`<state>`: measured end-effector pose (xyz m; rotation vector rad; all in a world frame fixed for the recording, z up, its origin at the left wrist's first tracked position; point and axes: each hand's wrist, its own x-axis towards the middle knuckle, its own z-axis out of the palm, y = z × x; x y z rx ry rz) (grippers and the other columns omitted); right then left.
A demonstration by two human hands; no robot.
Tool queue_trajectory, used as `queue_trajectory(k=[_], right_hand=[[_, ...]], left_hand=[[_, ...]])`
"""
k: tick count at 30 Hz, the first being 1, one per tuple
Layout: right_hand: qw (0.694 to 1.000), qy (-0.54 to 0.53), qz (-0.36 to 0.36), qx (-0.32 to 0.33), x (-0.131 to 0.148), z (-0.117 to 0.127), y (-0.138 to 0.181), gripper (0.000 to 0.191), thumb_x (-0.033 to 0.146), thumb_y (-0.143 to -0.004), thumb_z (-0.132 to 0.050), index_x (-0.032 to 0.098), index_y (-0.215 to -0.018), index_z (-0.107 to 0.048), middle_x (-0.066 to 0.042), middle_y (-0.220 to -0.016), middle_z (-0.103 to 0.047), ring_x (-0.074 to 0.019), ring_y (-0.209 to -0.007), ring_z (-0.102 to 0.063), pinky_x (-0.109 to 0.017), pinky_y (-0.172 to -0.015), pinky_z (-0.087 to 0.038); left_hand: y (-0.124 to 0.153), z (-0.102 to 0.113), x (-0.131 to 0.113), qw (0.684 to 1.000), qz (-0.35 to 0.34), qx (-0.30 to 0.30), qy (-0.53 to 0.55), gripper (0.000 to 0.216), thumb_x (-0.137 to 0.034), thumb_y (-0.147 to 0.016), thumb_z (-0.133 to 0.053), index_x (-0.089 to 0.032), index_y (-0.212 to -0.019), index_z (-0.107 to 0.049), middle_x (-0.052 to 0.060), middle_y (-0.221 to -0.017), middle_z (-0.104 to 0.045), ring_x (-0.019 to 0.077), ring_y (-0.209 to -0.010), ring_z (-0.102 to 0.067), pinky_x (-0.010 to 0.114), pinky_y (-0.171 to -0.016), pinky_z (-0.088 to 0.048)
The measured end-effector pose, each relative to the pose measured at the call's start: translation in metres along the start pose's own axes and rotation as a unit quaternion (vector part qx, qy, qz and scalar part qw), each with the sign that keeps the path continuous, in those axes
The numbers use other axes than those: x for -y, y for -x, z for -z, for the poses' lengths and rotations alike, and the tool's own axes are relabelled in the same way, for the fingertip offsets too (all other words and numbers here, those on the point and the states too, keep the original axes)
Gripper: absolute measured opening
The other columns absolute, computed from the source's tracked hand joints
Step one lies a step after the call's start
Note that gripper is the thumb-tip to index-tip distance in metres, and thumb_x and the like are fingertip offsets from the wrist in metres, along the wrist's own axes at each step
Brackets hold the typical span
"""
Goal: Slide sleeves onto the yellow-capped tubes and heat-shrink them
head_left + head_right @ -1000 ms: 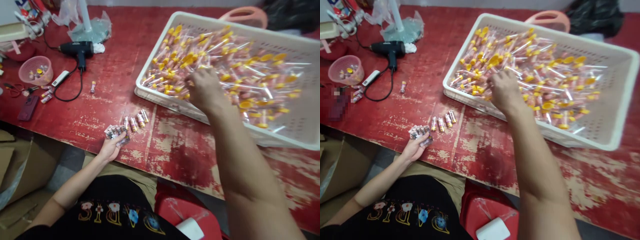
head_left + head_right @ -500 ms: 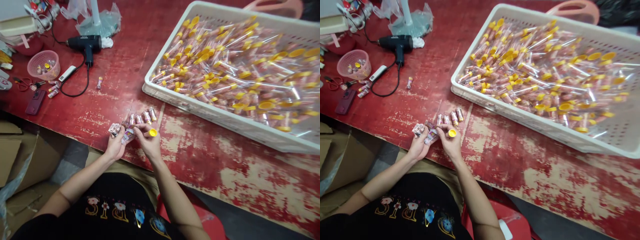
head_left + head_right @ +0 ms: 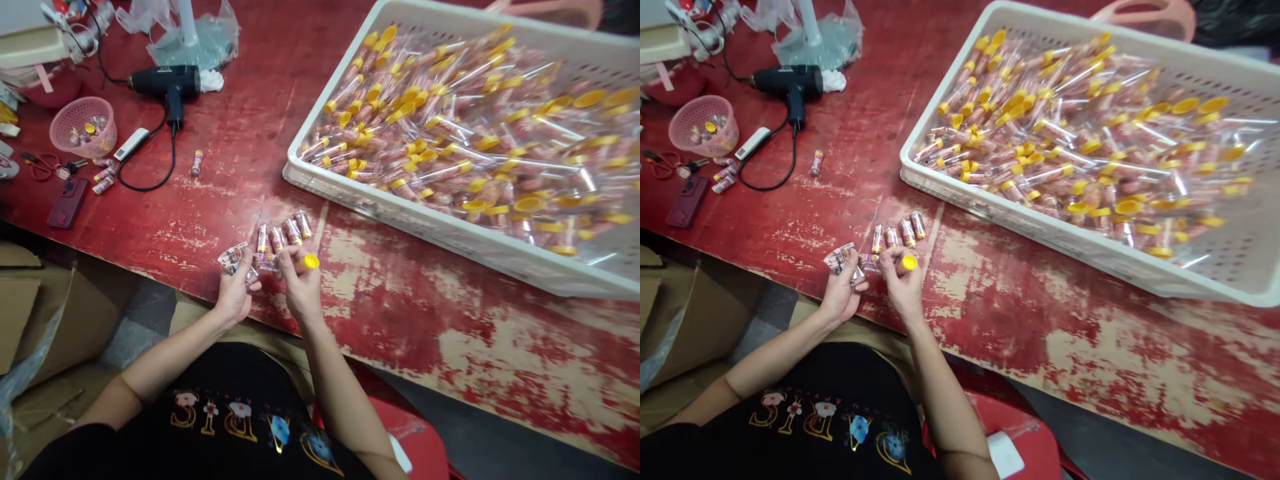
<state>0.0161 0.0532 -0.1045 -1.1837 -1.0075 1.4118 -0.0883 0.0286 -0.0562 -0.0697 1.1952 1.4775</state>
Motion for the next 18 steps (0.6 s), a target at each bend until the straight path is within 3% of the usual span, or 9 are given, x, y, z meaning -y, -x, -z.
queue_trajectory(k=[3,5,7,9,13,15,18], right_hand=[[0.997,-0.078,-0.004,0.021,0.005,0.013,0.002,0.038,0.060,-0.089,-0.065,0.023,-0.093,-0.062,0.000,-0.086,-0.060,-0.0128,-0.077,-0.058,-0.028,-0.075,-0.050],[0.997,-0.076,0.002,0.029,0.010,0.021,0.005,0.032,0.054,-0.090,-0.067,0.023,-0.097,-0.064,0.000,-0.088,-0.062,-0.0135,-0.083,-0.060,-0.029,-0.083,-0.050],[0.996,-0.058,-0.021,0.061,0.015,0.024,0.006,0.031,0.049,-0.088,-0.072,0.024,-0.105,-0.067,0.002,-0.078,-0.060,-0.0124,-0.073,-0.057,-0.028,-0.076,-0.049],[0.996,-0.031,-0.043,0.073,0.016,0.021,0.004,0.033,0.048,-0.083,-0.076,0.021,-0.101,-0.070,0.003,-0.072,-0.059,-0.0107,-0.064,-0.053,-0.026,-0.067,-0.047],[0.997,-0.043,-0.050,-0.043,0.007,0.015,-0.005,0.035,0.048,-0.072,-0.084,0.017,-0.083,-0.071,0.004,-0.065,-0.059,-0.0081,-0.057,-0.050,-0.024,-0.061,-0.042],[0.993,-0.068,-0.059,-0.081,0.000,0.016,-0.009,0.038,0.049,-0.069,-0.085,0.017,-0.083,-0.071,0.005,-0.061,-0.057,-0.0076,-0.055,-0.048,-0.023,-0.059,-0.040],[0.989,-0.085,-0.070,-0.102,-0.006,0.018,-0.008,0.041,0.051,-0.066,-0.086,0.016,-0.083,-0.071,0.005,-0.060,-0.056,-0.0074,-0.054,-0.047,-0.023,-0.057,-0.038]], left_hand=[[-0.003,0.001,-0.002,1.000,0.001,-0.011,0.004,0.064,-0.039,-0.045,-0.102,-0.016,-0.081,-0.055,-0.010,-0.064,-0.048,-0.0002,-0.045,-0.036,0.013,-0.040,-0.026],[-0.004,0.002,-0.003,1.000,-0.001,-0.014,-0.001,0.060,-0.037,-0.049,-0.101,-0.016,-0.079,-0.054,-0.010,-0.063,-0.048,0.0003,-0.045,-0.036,0.014,-0.041,-0.026],[-0.005,0.004,-0.002,1.000,-0.009,-0.013,-0.014,0.054,-0.035,-0.056,-0.099,-0.015,-0.081,-0.056,-0.008,-0.065,-0.051,0.0008,-0.045,-0.037,0.015,-0.041,-0.027],[-0.006,0.006,-0.001,0.999,-0.014,-0.004,-0.042,0.047,-0.035,-0.063,-0.096,-0.014,-0.086,-0.061,-0.005,-0.069,-0.057,0.0029,-0.048,-0.042,0.017,-0.044,-0.032],[-0.011,0.013,-0.005,0.996,-0.020,0.020,-0.082,0.036,-0.027,-0.076,-0.086,-0.015,-0.103,-0.067,0.003,-0.089,-0.069,0.0095,-0.065,-0.059,0.020,-0.058,-0.046],[-0.015,0.018,-0.010,0.997,-0.037,0.013,-0.071,0.035,-0.015,-0.075,-0.082,-0.017,-0.105,-0.065,0.003,-0.094,-0.070,0.0087,-0.067,-0.059,0.018,-0.057,-0.044],[-0.017,0.021,-0.015,0.999,-0.018,0.006,-0.045,0.031,-0.006,-0.068,-0.077,-0.015,-0.093,-0.061,-0.001,-0.078,-0.064,0.0048,-0.055,-0.047,0.014,-0.046,-0.030]])
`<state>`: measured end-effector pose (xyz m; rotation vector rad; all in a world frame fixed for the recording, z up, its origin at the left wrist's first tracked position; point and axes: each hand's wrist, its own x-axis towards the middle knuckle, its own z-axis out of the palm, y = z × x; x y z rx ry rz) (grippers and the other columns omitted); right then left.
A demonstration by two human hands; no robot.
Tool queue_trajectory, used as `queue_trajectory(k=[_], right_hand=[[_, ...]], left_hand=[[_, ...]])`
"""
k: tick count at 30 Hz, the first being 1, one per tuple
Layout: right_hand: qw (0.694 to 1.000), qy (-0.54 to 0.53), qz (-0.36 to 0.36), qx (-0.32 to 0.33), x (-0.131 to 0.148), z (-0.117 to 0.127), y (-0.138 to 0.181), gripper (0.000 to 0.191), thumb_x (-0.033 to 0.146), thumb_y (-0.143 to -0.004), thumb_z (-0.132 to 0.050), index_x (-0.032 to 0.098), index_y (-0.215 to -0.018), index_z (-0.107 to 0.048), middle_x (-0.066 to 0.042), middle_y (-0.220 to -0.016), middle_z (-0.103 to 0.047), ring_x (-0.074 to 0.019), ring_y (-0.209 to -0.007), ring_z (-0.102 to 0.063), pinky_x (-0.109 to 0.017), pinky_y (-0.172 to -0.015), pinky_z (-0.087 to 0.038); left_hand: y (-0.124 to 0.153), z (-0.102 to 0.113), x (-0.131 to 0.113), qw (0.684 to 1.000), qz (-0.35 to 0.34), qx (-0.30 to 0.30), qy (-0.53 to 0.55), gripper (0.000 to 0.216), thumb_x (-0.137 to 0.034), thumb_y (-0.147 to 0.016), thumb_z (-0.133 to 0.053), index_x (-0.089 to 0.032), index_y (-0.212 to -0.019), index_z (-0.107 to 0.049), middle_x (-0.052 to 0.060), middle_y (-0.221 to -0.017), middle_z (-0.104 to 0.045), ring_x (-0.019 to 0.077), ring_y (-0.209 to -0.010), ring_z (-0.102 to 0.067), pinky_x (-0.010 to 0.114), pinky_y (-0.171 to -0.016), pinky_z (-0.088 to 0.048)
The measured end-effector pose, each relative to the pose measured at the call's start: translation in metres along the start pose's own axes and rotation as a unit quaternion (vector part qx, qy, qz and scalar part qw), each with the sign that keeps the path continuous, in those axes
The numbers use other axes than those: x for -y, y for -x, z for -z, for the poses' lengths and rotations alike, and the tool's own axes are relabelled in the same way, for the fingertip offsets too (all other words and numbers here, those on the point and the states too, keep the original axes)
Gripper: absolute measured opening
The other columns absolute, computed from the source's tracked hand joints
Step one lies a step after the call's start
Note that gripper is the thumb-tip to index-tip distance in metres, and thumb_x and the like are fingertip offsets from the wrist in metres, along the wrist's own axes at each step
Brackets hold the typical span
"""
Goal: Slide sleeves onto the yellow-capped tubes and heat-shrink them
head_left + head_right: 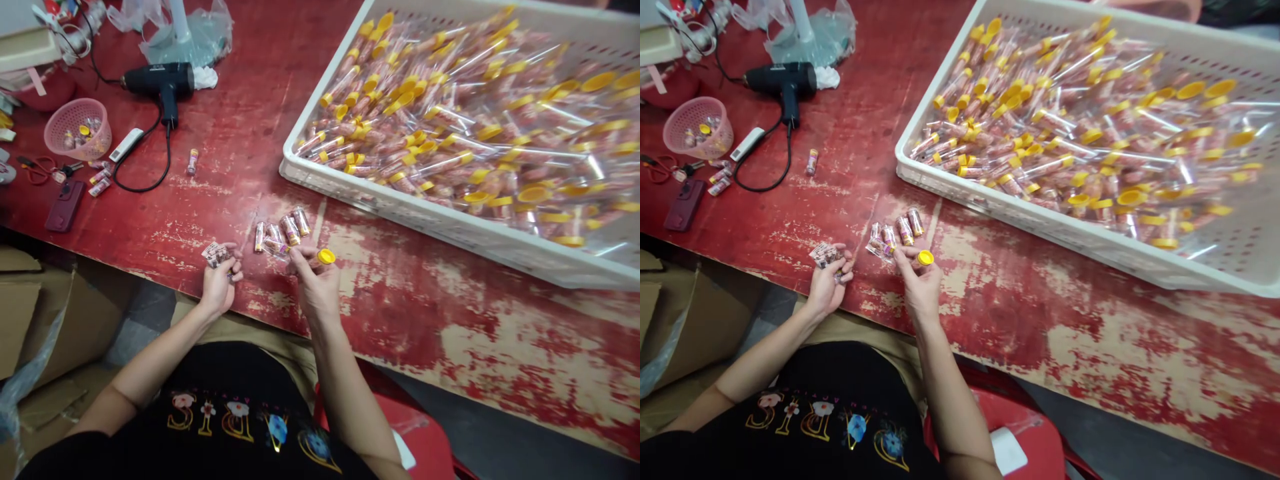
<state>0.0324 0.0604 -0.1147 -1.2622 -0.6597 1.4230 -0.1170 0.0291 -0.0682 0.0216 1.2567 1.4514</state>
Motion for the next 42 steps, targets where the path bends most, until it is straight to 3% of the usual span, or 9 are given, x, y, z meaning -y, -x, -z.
queue_trajectory(k=[5,9,14,20,25,30,35,38,42], right_hand=[[1.000,0.014,0.005,0.003,0.000,-0.004,0.011,0.039,0.048,-0.068,-0.086,0.017,-0.086,-0.072,0.003,-0.068,-0.061,-0.0084,-0.059,-0.051,-0.024,-0.062,-0.043],[0.998,0.000,0.022,0.058,0.004,0.000,0.017,0.037,0.053,-0.079,-0.078,0.022,-0.096,-0.069,0.002,-0.075,-0.060,-0.0111,-0.066,-0.054,-0.027,-0.070,-0.048],[0.995,-0.024,0.092,0.043,0.016,0.017,0.023,0.032,0.056,-0.091,-0.066,0.026,-0.101,-0.066,-0.002,-0.100,-0.060,-0.0118,-0.083,-0.055,-0.027,-0.081,-0.051],[0.987,-0.067,0.124,0.081,0.029,0.007,0.044,0.038,0.040,-0.089,-0.073,0.033,-0.123,-0.058,0.000,-0.099,-0.061,-0.0104,-0.073,-0.059,-0.024,-0.066,-0.053],[0.984,-0.001,0.173,0.040,0.021,-0.004,0.051,0.036,0.028,-0.087,-0.076,0.029,-0.118,-0.058,-0.002,-0.102,-0.071,-0.0148,-0.087,-0.071,-0.028,-0.076,-0.060],[0.970,0.092,0.223,-0.029,0.004,0.005,0.056,0.033,0.027,-0.089,-0.073,0.028,-0.121,-0.065,-0.007,-0.118,-0.072,-0.0222,-0.102,-0.073,-0.041,-0.088,-0.063],[0.929,0.166,0.327,-0.050,-0.005,0.018,0.058,0.031,0.021,-0.082,-0.080,0.028,-0.112,-0.074,-0.006,-0.111,-0.076,-0.0264,-0.105,-0.073,-0.048,-0.094,-0.062],[0.917,0.201,0.345,0.003,-0.004,0.024,0.061,0.038,0.021,-0.089,-0.071,0.030,-0.126,-0.071,-0.008,-0.121,-0.075,-0.0265,-0.113,-0.072,-0.049,-0.098,-0.061],[0.943,0.163,0.263,0.125,-0.001,0.031,0.064,0.044,0.022,-0.098,-0.057,0.030,-0.141,-0.062,-0.009,-0.137,-0.067,-0.0272,-0.127,-0.066,-0.052,-0.105,-0.058]], left_hand=[[0.009,-0.015,0.008,0.997,0.060,0.050,-0.021,0.047,-0.031,-0.061,-0.093,-0.016,-0.079,-0.053,-0.008,-0.060,-0.045,0.0014,-0.046,-0.029,0.012,-0.040,-0.013],[0.013,-0.029,0.013,0.998,0.048,0.023,-0.046,0.068,-0.044,-0.045,-0.101,-0.018,-0.068,-0.042,-0.013,-0.053,-0.031,0.0000,-0.044,-0.021,0.012,-0.039,-0.012],[0.012,-0.029,0.007,0.999,0.046,0.000,-0.026,0.068,-0.044,-0.040,-0.102,-0.016,-0.073,-0.050,-0.012,-0.053,-0.035,0.0002,-0.044,-0.025,0.012,-0.039,-0.013],[0.013,-0.028,0.009,0.998,0.046,-0.012,-0.033,0.068,-0.045,-0.039,-0.102,-0.015,-0.071,-0.050,-0.011,-0.053,-0.040,0.0000,-0.045,-0.028,0.012,-0.039,-0.015],[0.017,-0.029,0.009,0.998,0.050,0.004,-0.041,0.067,-0.046,-0.042,-0.101,-0.015,-0.073,-0.050,-0.010,-0.055,-0.042,0.0000,-0.045,-0.030,0.011,-0.039,-0.016],[0.021,-0.028,0.006,0.998,0.064,0.009,-0.026,0.070,-0.046,-0.041,-0.102,-0.015,-0.078,-0.051,-0.009,-0.062,-0.045,-0.0002,-0.046,-0.037,0.011,-0.038,-0.017],[0.023,-0.026,0.007,0.994,0.095,0.037,-0.041,0.064,-0.034,-0.044,-0.103,-0.015,-0.075,-0.050,-0.011,-0.058,-0.040,-0.0016,-0.042,-0.030,0.012,-0.039,-0.012],[0.023,-0.025,0.006,0.993,0.095,0.034,-0.056,0.062,-0.030,-0.045,-0.103,-0.015,-0.073,-0.049,-0.011,-0.057,-0.041,-0.0025,-0.041,-0.028,0.013,-0.039,-0.012],[0.021,-0.022,0.003,0.995,0.078,0.039,-0.056,0.068,-0.036,-0.041,-0.104,-0.015,-0.073,-0.048,-0.012,-0.057,-0.040,-0.0029,-0.040,-0.027,0.013,-0.040,-0.011]])
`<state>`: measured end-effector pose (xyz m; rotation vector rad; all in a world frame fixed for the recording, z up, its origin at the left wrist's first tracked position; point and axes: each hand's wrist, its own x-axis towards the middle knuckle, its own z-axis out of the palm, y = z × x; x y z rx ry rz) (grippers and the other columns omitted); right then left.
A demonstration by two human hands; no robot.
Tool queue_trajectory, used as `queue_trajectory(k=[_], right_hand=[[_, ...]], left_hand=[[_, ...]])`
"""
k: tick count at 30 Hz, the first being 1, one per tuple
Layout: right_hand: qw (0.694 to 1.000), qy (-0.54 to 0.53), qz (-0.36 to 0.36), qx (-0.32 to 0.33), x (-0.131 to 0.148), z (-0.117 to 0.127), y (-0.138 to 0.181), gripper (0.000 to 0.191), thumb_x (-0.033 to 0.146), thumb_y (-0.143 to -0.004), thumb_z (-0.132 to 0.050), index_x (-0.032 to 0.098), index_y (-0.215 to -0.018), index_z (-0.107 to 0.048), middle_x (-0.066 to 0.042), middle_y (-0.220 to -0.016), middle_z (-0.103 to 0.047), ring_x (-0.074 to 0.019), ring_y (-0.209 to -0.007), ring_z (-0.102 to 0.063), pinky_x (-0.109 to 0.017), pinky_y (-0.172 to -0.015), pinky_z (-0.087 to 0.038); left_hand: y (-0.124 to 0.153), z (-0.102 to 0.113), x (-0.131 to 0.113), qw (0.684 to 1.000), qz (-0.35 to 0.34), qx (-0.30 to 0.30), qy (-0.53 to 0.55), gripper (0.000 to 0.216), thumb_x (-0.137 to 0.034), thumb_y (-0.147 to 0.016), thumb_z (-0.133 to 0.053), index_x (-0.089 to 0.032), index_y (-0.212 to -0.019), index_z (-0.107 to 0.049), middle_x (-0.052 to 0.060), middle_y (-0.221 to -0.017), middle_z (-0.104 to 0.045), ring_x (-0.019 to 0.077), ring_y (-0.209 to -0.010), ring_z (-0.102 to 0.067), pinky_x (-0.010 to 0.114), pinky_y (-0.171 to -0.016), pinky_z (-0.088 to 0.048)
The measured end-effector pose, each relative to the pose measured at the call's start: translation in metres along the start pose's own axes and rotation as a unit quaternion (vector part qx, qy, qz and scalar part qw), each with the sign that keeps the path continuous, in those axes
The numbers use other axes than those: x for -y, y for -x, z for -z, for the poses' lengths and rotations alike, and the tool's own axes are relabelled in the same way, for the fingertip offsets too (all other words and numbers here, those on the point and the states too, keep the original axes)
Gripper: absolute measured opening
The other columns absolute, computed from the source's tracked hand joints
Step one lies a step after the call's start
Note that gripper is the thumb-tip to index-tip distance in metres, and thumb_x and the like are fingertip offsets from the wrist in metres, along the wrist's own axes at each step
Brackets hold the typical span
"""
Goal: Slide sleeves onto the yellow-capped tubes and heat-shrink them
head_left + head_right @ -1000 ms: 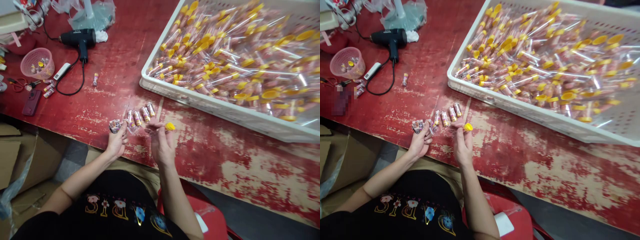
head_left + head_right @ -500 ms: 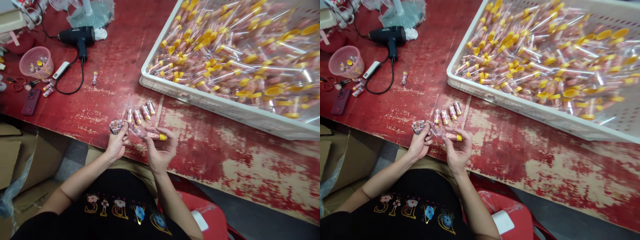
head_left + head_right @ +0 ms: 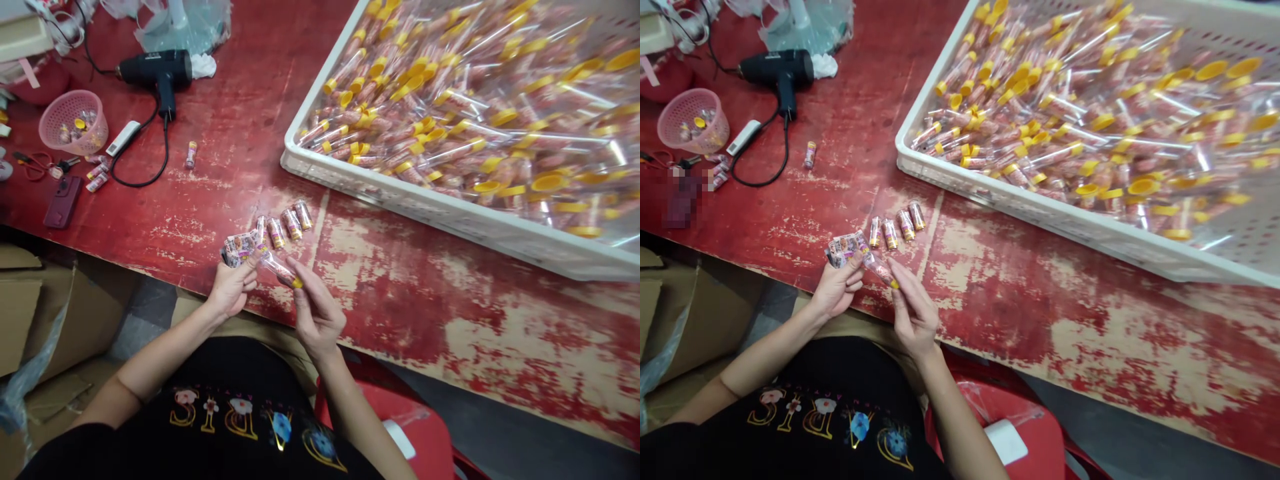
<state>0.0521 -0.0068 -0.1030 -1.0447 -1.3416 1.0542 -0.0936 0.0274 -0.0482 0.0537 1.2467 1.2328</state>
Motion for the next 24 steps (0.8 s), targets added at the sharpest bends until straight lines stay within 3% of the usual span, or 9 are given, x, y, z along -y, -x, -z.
queue_trajectory(k=[5,9,11,16,20,24], right_hand=[[1.000,-0.014,0.010,-0.007,0.004,0.001,-0.007,0.042,0.016,-0.084,-0.077,0.033,-0.122,-0.075,-0.007,-0.122,-0.075,-0.0253,-0.111,-0.073,-0.043,-0.094,-0.063],[1.000,-0.018,0.002,0.022,0.009,-0.003,-0.013,0.043,0.016,-0.091,-0.066,0.032,-0.131,-0.070,-0.008,-0.135,-0.069,-0.0260,-0.125,-0.067,-0.048,-0.106,-0.057],[1.000,-0.016,0.000,0.000,0.008,-0.005,-0.013,0.042,0.015,-0.092,-0.064,0.032,-0.129,-0.071,-0.007,-0.129,-0.072,-0.0244,-0.119,-0.070,-0.046,-0.104,-0.058],[0.993,-0.016,-0.026,-0.111,0.005,-0.010,-0.013,0.028,0.019,-0.084,-0.076,0.030,-0.109,-0.080,-0.005,-0.097,-0.078,-0.0209,-0.087,-0.073,-0.038,-0.078,-0.062],[0.992,0.007,-0.031,-0.124,0.009,-0.010,-0.017,0.019,0.020,-0.083,-0.077,0.030,-0.099,-0.082,-0.004,-0.089,-0.077,-0.0194,-0.081,-0.072,-0.035,-0.072,-0.061],[0.991,-0.007,-0.016,-0.133,0.014,-0.012,-0.016,0.022,0.015,-0.083,-0.077,0.032,-0.096,-0.082,-0.003,-0.088,-0.077,-0.0183,-0.081,-0.072,-0.034,-0.073,-0.060]], left_hand=[[0.002,0.003,0.005,0.999,0.004,0.029,-0.017,0.066,-0.043,-0.047,-0.101,-0.015,-0.071,-0.047,-0.012,-0.055,-0.037,-0.0027,-0.040,-0.025,0.015,-0.041,-0.011],[0.005,0.000,0.008,0.999,-0.006,0.025,-0.022,0.065,-0.043,-0.046,-0.102,-0.015,-0.070,-0.048,-0.012,-0.053,-0.037,-0.0024,-0.040,-0.024,0.015,-0.041,-0.012],[0.008,-0.001,0.009,0.999,-0.008,0.022,-0.031,0.065,-0.042,-0.043,-0.102,-0.015,-0.071,-0.051,-0.012,-0.051,-0.039,-0.0021,-0.039,-0.023,0.016,-0.041,-0.012],[0.015,-0.005,0.015,0.999,-0.013,0.002,-0.048,0.064,-0.044,-0.040,-0.102,-0.015,-0.066,-0.052,-0.011,-0.049,-0.042,-0.0013,-0.040,-0.025,0.017,-0.040,-0.015],[0.018,-0.007,0.018,0.998,-0.034,-0.013,-0.052,0.063,-0.043,-0.039,-0.102,-0.015,-0.067,-0.053,-0.010,-0.050,-0.044,-0.0009,-0.042,-0.028,0.018,-0.041,-0.018],[0.016,-0.008,0.021,0.998,-0.032,-0.002,-0.061,0.063,-0.044,-0.040,-0.102,-0.015,-0.066,-0.053,-0.010,-0.051,-0.044,-0.0004,-0.042,-0.028,0.018,-0.041,-0.019]])
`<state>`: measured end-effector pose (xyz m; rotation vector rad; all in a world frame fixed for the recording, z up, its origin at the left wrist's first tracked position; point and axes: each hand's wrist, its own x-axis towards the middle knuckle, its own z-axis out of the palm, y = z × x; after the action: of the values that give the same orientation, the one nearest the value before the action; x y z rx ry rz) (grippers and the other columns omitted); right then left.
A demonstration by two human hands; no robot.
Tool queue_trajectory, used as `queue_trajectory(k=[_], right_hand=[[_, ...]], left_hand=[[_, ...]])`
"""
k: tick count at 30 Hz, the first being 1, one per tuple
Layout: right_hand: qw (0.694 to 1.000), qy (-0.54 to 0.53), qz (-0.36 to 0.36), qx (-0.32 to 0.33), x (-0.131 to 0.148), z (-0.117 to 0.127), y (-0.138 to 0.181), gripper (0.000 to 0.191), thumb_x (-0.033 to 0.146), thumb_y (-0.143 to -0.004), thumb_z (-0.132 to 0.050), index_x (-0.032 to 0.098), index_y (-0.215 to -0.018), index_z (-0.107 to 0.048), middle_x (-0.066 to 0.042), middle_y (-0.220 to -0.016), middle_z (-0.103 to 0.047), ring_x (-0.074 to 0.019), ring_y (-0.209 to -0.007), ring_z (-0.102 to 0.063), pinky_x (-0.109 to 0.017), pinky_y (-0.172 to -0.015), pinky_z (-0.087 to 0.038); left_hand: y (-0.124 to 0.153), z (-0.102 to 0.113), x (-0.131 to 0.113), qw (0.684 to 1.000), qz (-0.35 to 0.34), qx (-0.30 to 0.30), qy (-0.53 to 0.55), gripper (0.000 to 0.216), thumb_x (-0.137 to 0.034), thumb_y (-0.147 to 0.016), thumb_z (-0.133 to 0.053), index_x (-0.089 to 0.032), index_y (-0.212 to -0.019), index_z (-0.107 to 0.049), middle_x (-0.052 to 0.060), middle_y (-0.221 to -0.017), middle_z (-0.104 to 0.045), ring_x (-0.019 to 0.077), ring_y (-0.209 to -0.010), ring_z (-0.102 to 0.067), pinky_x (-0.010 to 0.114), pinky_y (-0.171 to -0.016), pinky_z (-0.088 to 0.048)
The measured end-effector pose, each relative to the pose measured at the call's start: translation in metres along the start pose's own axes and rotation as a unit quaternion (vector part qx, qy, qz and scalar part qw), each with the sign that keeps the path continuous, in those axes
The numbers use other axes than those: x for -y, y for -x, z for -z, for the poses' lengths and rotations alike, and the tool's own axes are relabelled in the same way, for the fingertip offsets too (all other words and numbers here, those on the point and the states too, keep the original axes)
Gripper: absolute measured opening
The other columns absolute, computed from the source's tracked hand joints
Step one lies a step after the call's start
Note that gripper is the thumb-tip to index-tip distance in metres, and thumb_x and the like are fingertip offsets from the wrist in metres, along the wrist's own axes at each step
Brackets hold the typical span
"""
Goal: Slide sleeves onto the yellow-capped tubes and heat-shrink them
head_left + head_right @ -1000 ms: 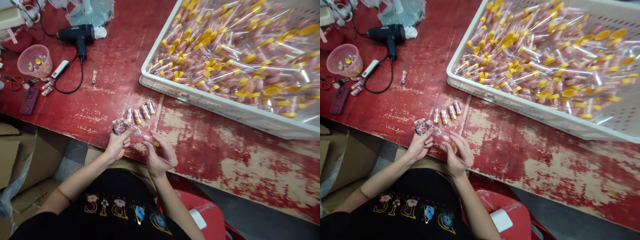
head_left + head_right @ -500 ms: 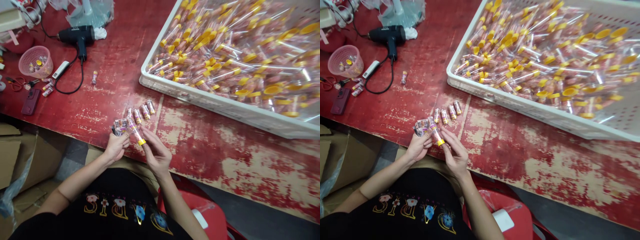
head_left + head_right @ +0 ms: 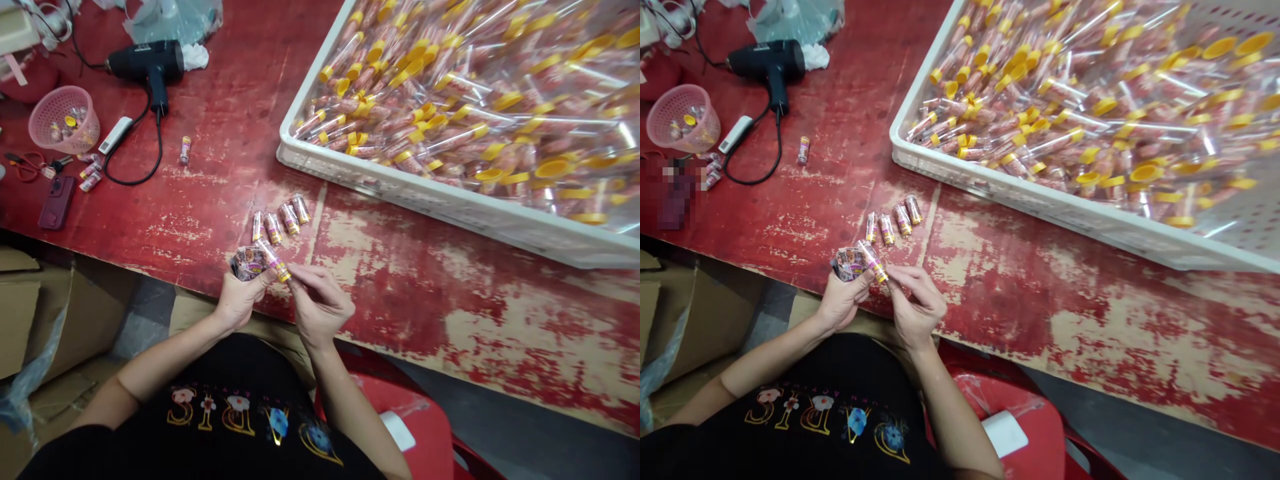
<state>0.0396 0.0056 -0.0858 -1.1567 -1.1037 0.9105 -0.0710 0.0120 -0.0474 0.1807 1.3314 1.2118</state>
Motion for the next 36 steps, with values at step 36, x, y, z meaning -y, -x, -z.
queue_trajectory(k=[36], right_hand=[[0.893,0.240,0.086,0.371,-0.100,0.022,-0.192,0.032,0.048,-0.101,-0.045,0.021,-0.102,-0.061,-0.015,-0.116,-0.065,-0.0300,-0.119,-0.058,-0.052,-0.108,-0.045]], left_hand=[[-0.041,0.017,0.007,0.988,0.114,0.001,0.106,0.017,-0.023,-0.101,-0.057,-0.011,-0.109,-0.066,0.014,-0.108,-0.074,0.0243,-0.093,-0.076,0.045,-0.093,-0.061]])
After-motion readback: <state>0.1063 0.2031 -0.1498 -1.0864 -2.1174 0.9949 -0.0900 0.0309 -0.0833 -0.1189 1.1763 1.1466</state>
